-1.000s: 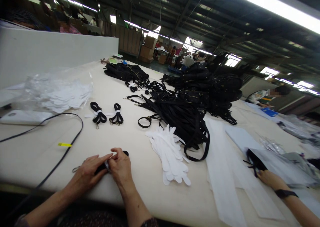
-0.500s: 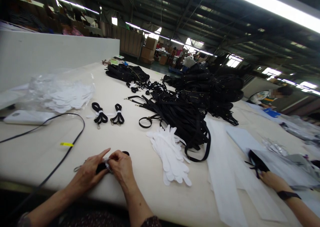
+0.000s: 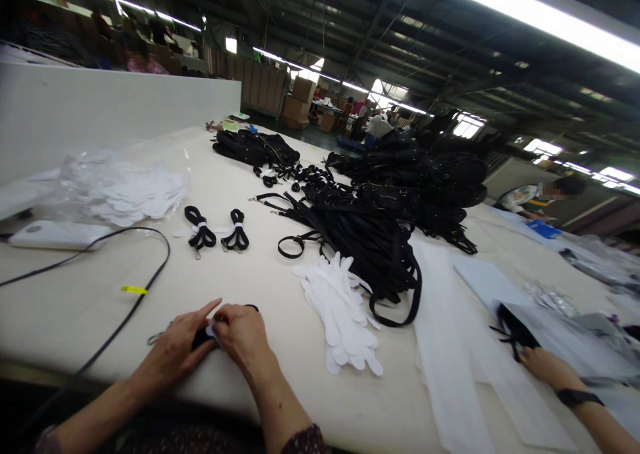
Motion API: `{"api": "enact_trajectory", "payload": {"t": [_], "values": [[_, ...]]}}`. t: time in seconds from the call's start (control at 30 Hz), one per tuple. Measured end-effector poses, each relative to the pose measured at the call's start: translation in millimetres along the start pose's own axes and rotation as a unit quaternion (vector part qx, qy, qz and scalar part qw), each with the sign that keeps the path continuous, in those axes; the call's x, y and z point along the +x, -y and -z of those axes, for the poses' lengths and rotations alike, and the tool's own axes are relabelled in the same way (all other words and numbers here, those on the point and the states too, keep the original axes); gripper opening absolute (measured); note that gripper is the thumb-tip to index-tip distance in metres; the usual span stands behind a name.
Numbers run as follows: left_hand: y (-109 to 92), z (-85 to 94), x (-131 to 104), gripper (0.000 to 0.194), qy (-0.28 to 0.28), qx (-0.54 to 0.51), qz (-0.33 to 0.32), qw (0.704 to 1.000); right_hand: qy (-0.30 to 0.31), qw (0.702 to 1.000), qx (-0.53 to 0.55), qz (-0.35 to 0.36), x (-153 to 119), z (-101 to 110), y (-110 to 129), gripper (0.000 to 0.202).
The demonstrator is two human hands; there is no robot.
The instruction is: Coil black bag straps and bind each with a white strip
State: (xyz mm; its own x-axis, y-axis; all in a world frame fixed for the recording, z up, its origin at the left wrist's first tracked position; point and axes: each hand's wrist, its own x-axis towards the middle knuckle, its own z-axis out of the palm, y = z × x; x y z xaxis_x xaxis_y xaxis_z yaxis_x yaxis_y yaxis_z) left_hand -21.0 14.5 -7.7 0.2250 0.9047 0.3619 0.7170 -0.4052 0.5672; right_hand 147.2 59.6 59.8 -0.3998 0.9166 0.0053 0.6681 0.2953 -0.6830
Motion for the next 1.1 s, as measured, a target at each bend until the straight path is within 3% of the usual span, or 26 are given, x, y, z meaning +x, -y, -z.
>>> {"api": "enact_trajectory", "payload": {"t": [0.13, 0.37, 0.5, 0.6, 0.7, 0.83, 0.9, 1.1], "values": [[-2.2, 1.8, 0.4, 0.067, 0.005, -0.005, 0.015, 1.000, -0.017, 0.993, -0.106, 0.039, -1.1, 1.7, 5.4, 0.011], [-3.6, 5.3, 6.9, 0.057, 0.018, -0.030, 0.077, 0.996, -0.083, 0.987, -0.015, 0.136, -20.8, 9.3, 11.2, 0.019], [-5.4, 22.8, 21.1, 0.043, 0.061, -0.136, 0.150, 0.977, -0.105, 0.974, 0.003, 0.200, -36.9, 19.0, 15.1, 0.021], [-11.5, 34.4, 30.6, 0.039, 0.100, -0.247, 0.177, 0.947, -0.136, 0.972, 0.066, 0.182, -43.7, 23.7, 15.2, 0.018], [-19.2, 39.0, 34.6, 0.042, 0.102, -0.369, 0.224, 0.897, -0.119, 0.966, 0.109, 0.200, -48.4, 29.2, 15.0, 0.017], [-23.8, 40.0, 31.1, 0.051, 0.106, -0.552, 0.298, 0.771, -0.026, 0.964, 0.097, 0.245, -56.9, 43.2, 13.5, 0.022], [-24.2, 39.4, 26.9, 0.051, 0.109, -0.604, 0.316, 0.723, -0.001, 0.967, 0.079, 0.241, -61.5, 50.7, 10.8, 0.023], [-38.5, 36.8, 16.6, 0.051, 0.083, -0.707, 0.341, 0.614, -0.010, 0.972, 0.046, 0.231, -71.3, 54.2, 2.7, 0.021]]}}
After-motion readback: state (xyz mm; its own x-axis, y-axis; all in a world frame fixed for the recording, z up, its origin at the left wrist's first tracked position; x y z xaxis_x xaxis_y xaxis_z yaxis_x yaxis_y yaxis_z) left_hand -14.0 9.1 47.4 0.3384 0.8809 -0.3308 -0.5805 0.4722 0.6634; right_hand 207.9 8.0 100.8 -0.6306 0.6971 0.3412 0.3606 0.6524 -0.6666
